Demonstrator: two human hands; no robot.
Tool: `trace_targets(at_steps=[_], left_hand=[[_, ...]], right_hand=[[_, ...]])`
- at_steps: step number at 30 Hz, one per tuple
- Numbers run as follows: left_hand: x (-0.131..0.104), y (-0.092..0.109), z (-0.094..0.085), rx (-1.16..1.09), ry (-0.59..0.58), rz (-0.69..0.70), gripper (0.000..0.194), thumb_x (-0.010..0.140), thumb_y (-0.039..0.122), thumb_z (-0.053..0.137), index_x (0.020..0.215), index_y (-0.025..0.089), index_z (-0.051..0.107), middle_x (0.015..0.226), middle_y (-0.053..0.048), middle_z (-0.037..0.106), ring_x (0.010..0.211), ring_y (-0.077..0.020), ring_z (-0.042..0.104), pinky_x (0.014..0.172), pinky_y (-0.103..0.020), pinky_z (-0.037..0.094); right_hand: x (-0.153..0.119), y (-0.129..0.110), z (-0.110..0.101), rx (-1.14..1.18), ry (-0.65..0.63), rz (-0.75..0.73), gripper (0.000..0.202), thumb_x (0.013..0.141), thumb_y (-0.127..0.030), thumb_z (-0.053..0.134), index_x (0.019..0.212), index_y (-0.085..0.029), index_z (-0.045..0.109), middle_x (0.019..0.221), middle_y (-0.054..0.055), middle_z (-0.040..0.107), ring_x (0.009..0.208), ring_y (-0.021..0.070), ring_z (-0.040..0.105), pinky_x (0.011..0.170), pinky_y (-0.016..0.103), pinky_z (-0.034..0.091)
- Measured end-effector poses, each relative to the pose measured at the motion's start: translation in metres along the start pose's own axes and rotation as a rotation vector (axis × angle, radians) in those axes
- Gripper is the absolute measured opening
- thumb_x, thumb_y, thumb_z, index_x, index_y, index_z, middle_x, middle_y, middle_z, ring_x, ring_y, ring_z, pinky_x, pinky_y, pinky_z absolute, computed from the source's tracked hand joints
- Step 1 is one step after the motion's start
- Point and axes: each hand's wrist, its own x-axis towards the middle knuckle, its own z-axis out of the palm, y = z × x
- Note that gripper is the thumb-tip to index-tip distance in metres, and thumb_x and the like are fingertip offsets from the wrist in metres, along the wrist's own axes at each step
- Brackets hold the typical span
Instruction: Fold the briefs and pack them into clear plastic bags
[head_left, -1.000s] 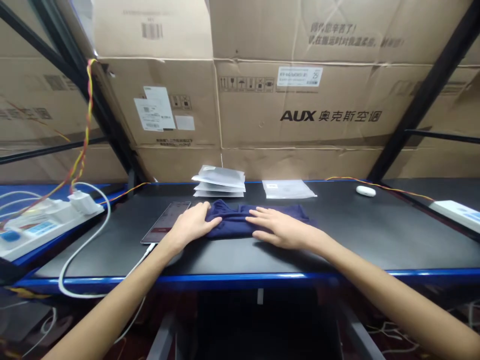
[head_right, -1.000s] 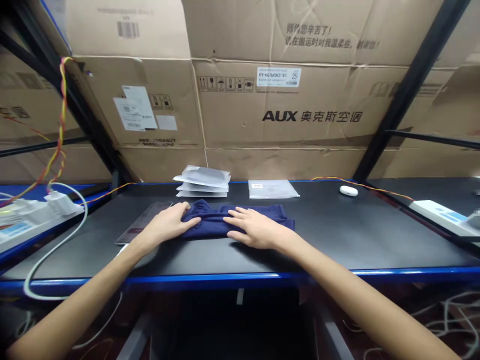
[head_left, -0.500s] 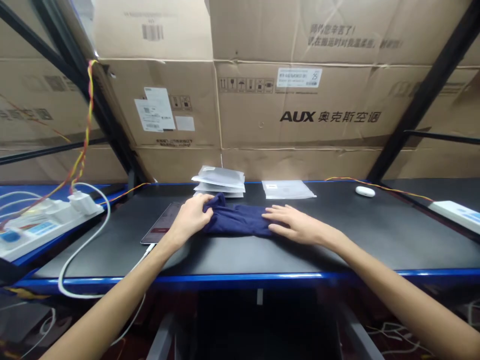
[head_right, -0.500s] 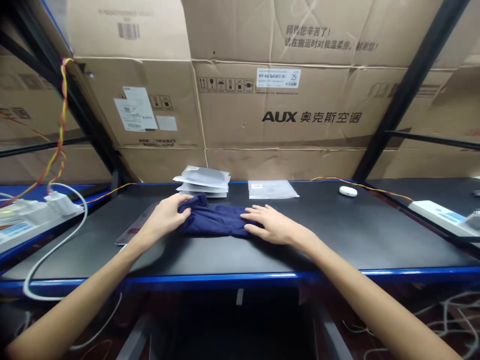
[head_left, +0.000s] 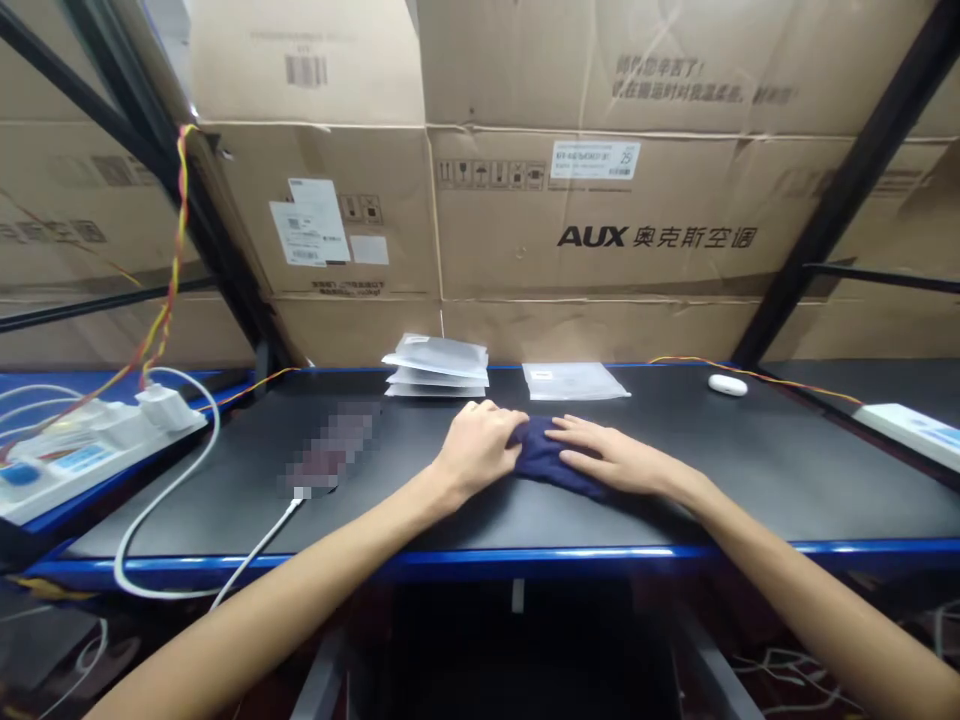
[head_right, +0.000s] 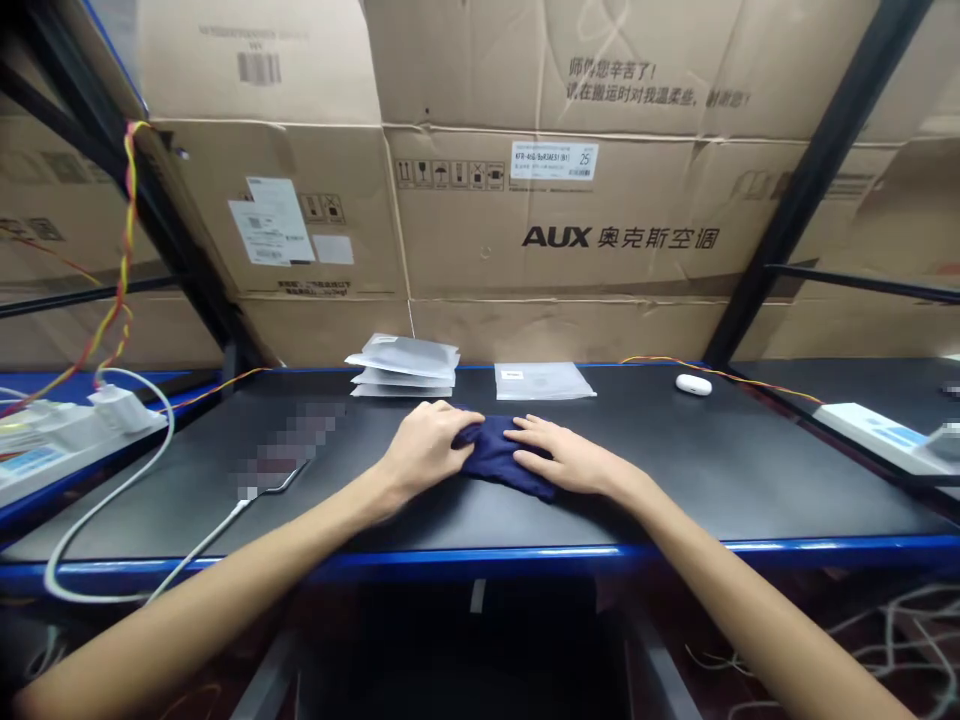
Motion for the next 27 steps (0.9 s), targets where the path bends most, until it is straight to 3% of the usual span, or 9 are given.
trace_targets(at_steps=[5,11,14,17,20,23,27], left_hand=[[-0.014,-0.006,0.010,-0.111,-0.105,0.151,0.026,0.089,0.029,0.059,0.111,0.023,0.072,0.115,-0.006,0.073,0.109,-0.0260,0.064,0.098,-0.040,0.046],[-0.025,-0.012,-0.009,-0.252,-0.133,0.178,0.040,0.095,0.048,0.053,0.124,0.022,0.066,0.133,-0.007,0.065,0.125,-0.0238,0.058,0.109,-0.035,0.040],[-0.026,-0.022,-0.021,-0.263,-0.048,0.036,0.041,0.100,0.047,0.042,0.125,0.023,0.064,0.130,-0.004,0.066,0.121,-0.0211,0.060,0.106,-0.032,0.042],[-0.027,-0.038,-0.031,-0.072,0.028,-0.231,0.046,0.097,0.055,0.041,0.115,0.020,0.066,0.115,-0.008,0.071,0.108,-0.0254,0.064,0.094,-0.035,0.047],[-0.029,-0.053,-0.036,0.090,-0.108,-0.464,0.060,0.090,0.072,0.037,0.088,0.020,0.067,0.091,-0.011,0.073,0.090,-0.0309,0.067,0.080,-0.039,0.048],[-0.030,-0.062,-0.035,0.076,-0.285,-0.536,0.065,0.086,0.078,0.033,0.069,0.022,0.062,0.075,-0.010,0.070,0.075,-0.0312,0.067,0.070,-0.038,0.046],[-0.028,-0.066,-0.027,-0.033,-0.302,-0.492,0.050,0.083,0.070,0.046,0.072,0.023,0.060,0.077,-0.007,0.071,0.071,-0.0270,0.066,0.065,-0.032,0.043]], right_hand=[[-0.008,0.017,-0.006,-0.030,-0.013,0.041,0.067,0.096,-0.065,0.039,0.151,-0.026,0.041,0.163,0.006,0.024,0.152,0.0296,0.011,0.123,0.052,0.014],[-0.006,0.020,0.002,-0.052,-0.037,0.047,0.065,0.098,-0.064,0.033,0.153,-0.030,0.036,0.163,0.006,0.022,0.151,0.0327,0.011,0.121,0.060,0.011],[-0.005,0.018,0.003,-0.065,-0.041,0.043,0.064,0.099,-0.063,0.030,0.154,-0.030,0.035,0.163,0.005,0.021,0.151,0.0323,0.011,0.121,0.060,0.010],[-0.001,0.015,0.003,-0.091,-0.050,0.041,0.066,0.100,-0.063,0.028,0.154,-0.026,0.034,0.164,0.007,0.020,0.152,0.0312,0.009,0.122,0.057,0.010],[0.005,0.012,0.004,-0.106,-0.059,0.033,0.069,0.099,-0.064,0.028,0.154,-0.023,0.034,0.164,0.008,0.021,0.152,0.0313,0.010,0.122,0.056,0.011],[0.012,0.010,0.008,-0.099,-0.043,0.027,0.067,0.099,-0.064,0.030,0.154,-0.026,0.036,0.163,0.007,0.023,0.151,0.0322,0.011,0.122,0.056,0.012],[0.015,0.005,0.010,-0.079,-0.022,0.029,0.066,0.099,-0.064,0.030,0.153,-0.027,0.037,0.164,0.006,0.019,0.151,0.0324,0.011,0.122,0.056,0.013]])
